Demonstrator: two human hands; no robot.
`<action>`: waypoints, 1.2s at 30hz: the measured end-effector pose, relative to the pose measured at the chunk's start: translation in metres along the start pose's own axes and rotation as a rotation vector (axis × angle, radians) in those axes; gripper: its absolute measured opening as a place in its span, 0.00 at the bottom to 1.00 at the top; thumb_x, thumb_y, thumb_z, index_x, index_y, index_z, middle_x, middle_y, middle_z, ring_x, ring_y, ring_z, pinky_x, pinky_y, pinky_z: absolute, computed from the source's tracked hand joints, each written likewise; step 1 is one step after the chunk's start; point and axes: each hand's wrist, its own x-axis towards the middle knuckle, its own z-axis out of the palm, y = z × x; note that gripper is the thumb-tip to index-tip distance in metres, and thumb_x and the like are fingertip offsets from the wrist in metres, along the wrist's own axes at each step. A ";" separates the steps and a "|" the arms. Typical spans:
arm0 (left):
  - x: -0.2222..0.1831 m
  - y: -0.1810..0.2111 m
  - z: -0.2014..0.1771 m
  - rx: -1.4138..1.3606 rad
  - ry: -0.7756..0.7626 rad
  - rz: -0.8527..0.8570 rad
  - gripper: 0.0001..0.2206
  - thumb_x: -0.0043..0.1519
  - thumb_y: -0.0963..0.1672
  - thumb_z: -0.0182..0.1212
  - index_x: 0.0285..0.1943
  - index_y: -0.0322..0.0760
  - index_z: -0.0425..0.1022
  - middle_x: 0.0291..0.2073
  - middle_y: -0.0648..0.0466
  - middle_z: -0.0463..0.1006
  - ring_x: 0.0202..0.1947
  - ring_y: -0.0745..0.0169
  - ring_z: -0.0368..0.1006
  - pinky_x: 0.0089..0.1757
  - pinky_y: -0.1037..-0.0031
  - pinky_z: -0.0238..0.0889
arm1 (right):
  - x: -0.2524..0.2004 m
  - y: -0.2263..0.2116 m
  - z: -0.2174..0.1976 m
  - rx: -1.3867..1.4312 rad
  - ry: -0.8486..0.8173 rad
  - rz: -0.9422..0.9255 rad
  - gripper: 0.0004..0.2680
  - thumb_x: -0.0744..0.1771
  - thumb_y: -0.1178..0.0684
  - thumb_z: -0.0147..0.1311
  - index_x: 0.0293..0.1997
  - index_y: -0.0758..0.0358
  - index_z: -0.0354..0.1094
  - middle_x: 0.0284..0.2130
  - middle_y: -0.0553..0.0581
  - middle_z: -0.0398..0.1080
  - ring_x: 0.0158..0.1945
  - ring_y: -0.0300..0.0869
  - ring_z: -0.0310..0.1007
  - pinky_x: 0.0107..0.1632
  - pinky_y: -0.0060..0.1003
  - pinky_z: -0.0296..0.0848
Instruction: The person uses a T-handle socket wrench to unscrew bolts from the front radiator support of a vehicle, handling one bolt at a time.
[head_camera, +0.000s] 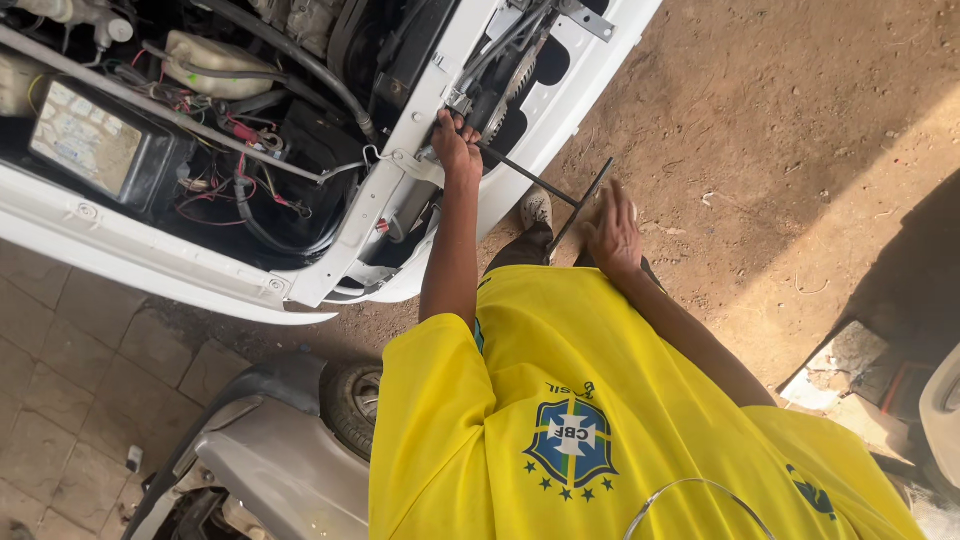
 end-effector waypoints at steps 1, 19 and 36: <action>0.002 -0.001 0.001 -0.005 0.000 -0.012 0.09 0.72 0.48 0.50 0.44 0.41 0.65 0.27 0.60 0.64 0.20 0.71 0.54 0.27 0.75 0.52 | 0.008 -0.001 -0.003 -0.189 0.068 -0.147 0.23 0.60 0.46 0.57 0.59 0.67 0.70 0.57 0.71 0.68 0.53 0.62 0.76 0.53 0.51 0.77; 0.011 0.007 -0.001 0.017 -0.045 -0.118 0.10 0.71 0.47 0.53 0.39 0.38 0.65 0.25 0.59 0.62 0.21 0.70 0.54 0.28 0.73 0.53 | -0.003 0.014 0.038 0.431 0.093 -0.028 0.18 0.68 0.64 0.50 0.67 0.79 0.54 0.47 0.68 0.74 0.52 0.56 0.79 0.41 0.39 0.83; 0.015 0.008 -0.005 0.006 -0.077 -0.137 0.10 0.71 0.46 0.53 0.39 0.38 0.65 0.24 0.60 0.61 0.22 0.70 0.55 0.29 0.73 0.53 | 0.020 -0.029 -0.005 0.746 -0.244 0.562 0.28 0.61 0.67 0.50 0.71 0.67 0.47 0.55 0.73 0.65 0.30 0.48 0.74 0.33 0.41 0.82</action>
